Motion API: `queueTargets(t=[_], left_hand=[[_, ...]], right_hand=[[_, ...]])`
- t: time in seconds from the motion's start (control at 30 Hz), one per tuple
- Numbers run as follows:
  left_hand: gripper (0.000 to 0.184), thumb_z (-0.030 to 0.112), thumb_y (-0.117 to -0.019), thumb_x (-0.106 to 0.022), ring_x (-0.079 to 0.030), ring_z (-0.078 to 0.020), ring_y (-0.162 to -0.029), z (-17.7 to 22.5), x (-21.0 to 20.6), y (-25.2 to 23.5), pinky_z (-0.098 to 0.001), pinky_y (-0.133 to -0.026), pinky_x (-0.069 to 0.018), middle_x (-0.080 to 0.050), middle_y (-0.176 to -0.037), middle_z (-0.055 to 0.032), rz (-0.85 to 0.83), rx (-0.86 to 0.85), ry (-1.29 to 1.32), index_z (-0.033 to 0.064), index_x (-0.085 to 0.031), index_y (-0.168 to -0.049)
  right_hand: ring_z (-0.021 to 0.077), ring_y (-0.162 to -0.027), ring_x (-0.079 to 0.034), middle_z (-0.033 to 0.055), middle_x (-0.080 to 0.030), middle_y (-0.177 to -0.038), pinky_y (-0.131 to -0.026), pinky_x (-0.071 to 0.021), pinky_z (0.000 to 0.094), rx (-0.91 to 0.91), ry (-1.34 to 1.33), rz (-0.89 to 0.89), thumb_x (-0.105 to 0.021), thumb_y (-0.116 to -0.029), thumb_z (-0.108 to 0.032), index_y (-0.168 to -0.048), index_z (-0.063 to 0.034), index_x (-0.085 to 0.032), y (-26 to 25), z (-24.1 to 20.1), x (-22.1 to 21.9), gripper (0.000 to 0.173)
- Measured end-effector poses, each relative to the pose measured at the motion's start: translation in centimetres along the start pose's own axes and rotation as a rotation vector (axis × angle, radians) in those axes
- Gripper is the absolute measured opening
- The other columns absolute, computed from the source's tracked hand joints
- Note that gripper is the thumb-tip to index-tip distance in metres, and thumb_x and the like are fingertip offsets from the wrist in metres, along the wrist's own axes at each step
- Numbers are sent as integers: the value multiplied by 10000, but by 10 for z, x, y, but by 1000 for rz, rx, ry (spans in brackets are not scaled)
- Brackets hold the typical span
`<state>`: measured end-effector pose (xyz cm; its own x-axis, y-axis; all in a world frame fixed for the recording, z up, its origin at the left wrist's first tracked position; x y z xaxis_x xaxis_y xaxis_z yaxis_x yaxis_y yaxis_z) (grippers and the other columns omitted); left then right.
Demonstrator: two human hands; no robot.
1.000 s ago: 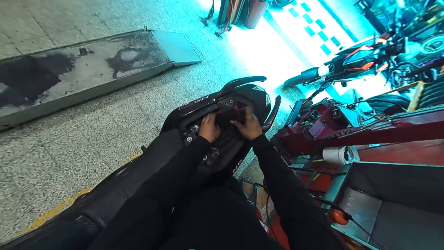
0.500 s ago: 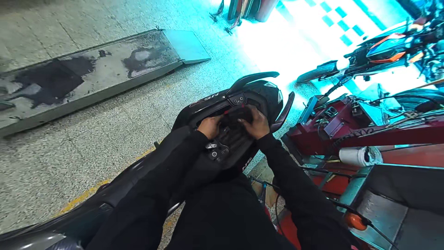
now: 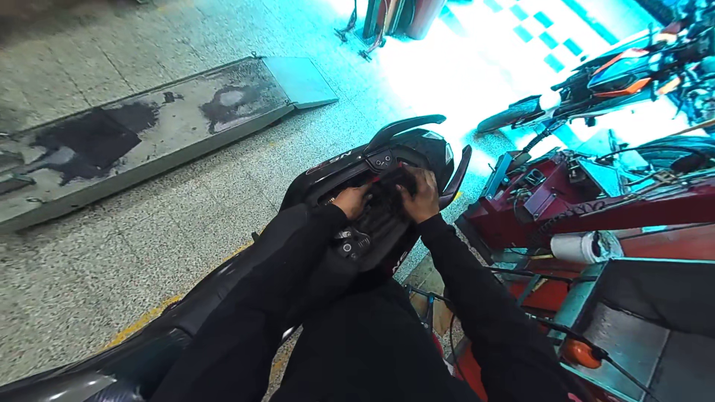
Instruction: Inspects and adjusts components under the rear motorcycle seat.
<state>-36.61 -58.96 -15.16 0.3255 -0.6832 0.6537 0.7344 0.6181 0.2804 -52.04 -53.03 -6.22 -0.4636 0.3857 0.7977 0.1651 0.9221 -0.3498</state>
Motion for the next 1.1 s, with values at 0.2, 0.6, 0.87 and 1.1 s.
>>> queueTargets(t=[0.2, 0.6, 0.87, 1.1], left_hand=[[480, 253, -1109, -435, -523, -366, -1386, 0, 6, -17, -524, -1188, -373, -550, -1454, -261, -30, -56, 63, -8, -440, -1512], [327, 74, -1025, -550, -535, -427, -1340, 27, 12, 28, -607, -1129, -381, -616, -1367, -249, -246, 267, -251, 13, -645, -1332], [332, 209, -955, -556, -504, -354, -1393, -19, -13, 18, -571, -1162, -368, -654, -1373, -130, 42, -24, -359, 53, -733, -1189], [418, 310, -881, -623, -460, -316, -1433, -20, -11, 26, -550, -1200, -319, -630, -1402, -115, 27, 29, -336, 37, -719, -1182]], right_hand=[[353, -1237, -591, 152, -673, -1274, -1079, -470, 508, -8, -29, 47, -739, -911, -195, -1347, -148, -679, -2, 5, 2, 443], [341, -1115, -647, 122, -719, -1163, -992, -495, 548, 61, 51, -185, -803, -862, -249, -1348, -210, -687, -7, -2, -16, 501], [311, -1224, -629, 91, -696, -1289, -1084, -438, 557, 8, 202, -410, -677, -959, -420, -1438, -252, -608, -3, -4, -44, 512], [346, -1227, -612, 115, -728, -1186, -1127, -368, 585, -6, 329, -486, -543, -1016, -522, -1410, -284, -636, 0, -7, -56, 469]])
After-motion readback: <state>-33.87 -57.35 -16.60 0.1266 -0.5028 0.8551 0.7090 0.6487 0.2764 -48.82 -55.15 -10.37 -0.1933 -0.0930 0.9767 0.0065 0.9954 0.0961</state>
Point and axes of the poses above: each hand's wrist, its own y-axis away from the middle knuckle, its own x-axis out of the back of the hand, z = x × y, the point moved 9 cm from there along -y, towards the middle knuckle
